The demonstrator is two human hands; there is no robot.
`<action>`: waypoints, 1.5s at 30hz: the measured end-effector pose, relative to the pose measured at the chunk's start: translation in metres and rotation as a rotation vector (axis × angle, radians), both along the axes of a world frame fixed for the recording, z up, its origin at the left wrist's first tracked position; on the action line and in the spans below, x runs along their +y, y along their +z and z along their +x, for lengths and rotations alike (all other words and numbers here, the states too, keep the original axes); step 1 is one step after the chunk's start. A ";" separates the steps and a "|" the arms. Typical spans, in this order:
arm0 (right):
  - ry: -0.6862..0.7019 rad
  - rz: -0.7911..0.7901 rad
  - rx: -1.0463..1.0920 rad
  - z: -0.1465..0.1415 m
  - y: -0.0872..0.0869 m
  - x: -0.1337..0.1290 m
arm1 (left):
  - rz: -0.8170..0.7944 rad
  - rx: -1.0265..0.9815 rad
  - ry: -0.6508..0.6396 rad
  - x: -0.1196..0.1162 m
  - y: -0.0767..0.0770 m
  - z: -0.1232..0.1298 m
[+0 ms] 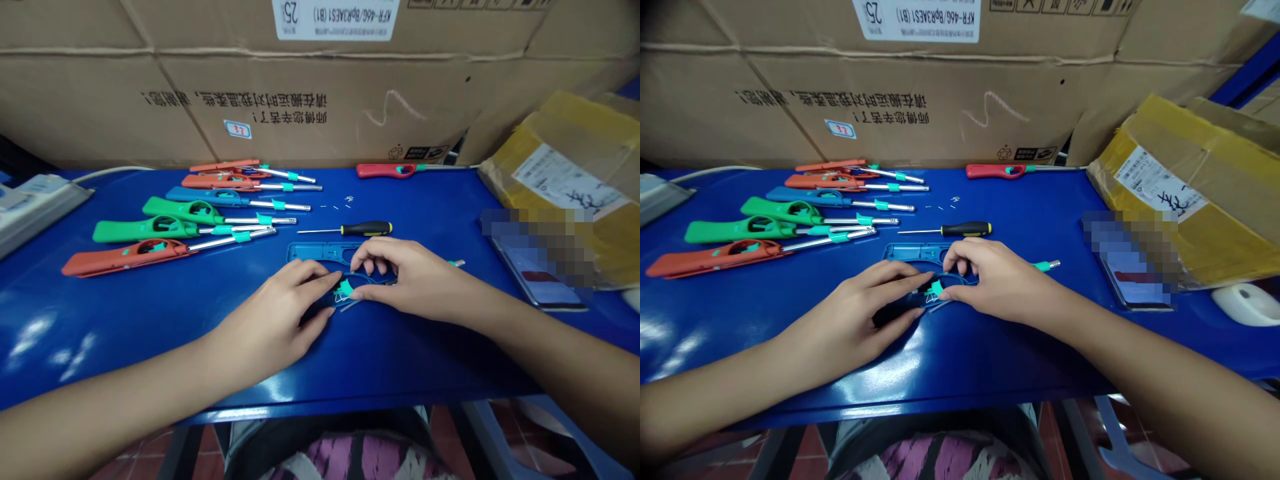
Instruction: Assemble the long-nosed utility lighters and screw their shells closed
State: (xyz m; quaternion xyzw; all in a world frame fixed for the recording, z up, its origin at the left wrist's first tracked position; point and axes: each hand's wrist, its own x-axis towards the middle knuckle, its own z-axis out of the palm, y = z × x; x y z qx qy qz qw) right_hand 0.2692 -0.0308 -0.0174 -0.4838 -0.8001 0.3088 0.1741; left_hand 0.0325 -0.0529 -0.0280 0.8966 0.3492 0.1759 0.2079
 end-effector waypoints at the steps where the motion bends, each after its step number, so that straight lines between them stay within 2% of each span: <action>1: -0.015 0.004 -0.018 0.001 0.000 0.001 | -0.011 0.003 0.002 0.000 0.000 0.000; 4: -0.029 -0.008 -0.035 0.004 0.003 0.004 | -0.018 0.010 -0.018 -0.001 0.001 -0.001; 10: -0.013 -0.141 -0.049 0.009 0.015 0.005 | -0.008 0.017 -0.026 -0.002 0.000 -0.001; 14: 0.091 -0.107 -0.051 0.010 0.014 0.005 | -0.026 0.009 -0.021 -0.003 0.000 0.000; 20: 0.116 -0.051 -0.062 0.008 0.008 0.002 | -0.037 -0.064 0.003 -0.004 0.005 0.003; 25: 0.174 0.060 -0.085 0.005 0.006 -0.001 | -0.011 -0.132 0.000 0.001 0.001 0.004; 34: 0.198 0.067 -0.069 0.004 0.003 -0.001 | 0.022 -0.137 -0.044 0.006 -0.002 0.005; 45: 0.208 0.107 -0.069 0.005 0.004 -0.002 | 0.034 -0.162 0.001 0.011 -0.004 0.005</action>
